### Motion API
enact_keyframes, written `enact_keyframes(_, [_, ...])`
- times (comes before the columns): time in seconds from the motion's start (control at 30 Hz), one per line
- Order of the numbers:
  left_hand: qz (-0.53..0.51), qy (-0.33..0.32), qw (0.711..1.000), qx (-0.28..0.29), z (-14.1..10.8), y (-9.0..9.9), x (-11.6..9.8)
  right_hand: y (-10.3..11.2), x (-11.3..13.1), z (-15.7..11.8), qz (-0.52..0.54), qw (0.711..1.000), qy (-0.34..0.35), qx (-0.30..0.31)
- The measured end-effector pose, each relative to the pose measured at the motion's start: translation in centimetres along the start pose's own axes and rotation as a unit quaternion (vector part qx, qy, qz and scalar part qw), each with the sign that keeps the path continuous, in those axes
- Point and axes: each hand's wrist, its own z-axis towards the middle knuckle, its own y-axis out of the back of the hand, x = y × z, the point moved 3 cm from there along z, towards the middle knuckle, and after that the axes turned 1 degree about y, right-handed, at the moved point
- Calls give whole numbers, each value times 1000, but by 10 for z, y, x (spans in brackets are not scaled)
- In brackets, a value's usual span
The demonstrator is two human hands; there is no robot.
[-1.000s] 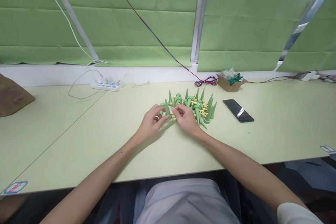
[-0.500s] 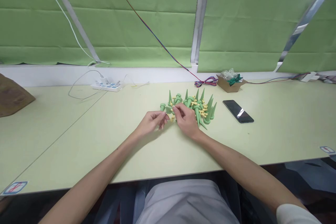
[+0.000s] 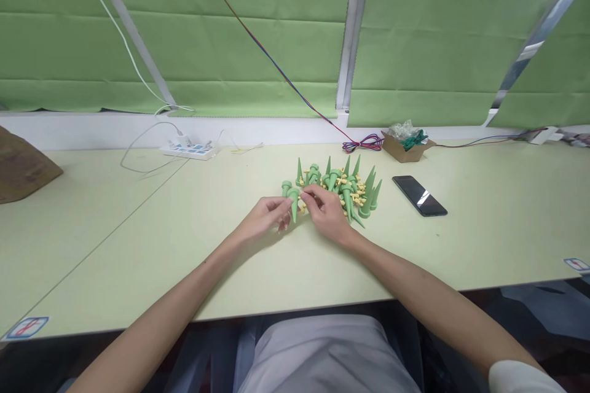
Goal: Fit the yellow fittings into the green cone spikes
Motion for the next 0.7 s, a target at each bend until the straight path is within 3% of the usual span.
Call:
enact_keyframes(0.23, [116,-57,990,-55,-4,-1,-11,0,-1,1,27,999,-24,-3])
enact_keyframes(0.37, [175,-122,970,-116,-3,-1,-13,-1,-3,3,21,1000,-23,2])
enact_keyframes(0.47, [208,-151,957,-132,-3,-1,-13,-1,-4,4,28,999,-28,7])
enact_keyframes(0.7, [229,-146,951,-151,-2,-1,-12,-3,-5,3,38,999,-36,-9])
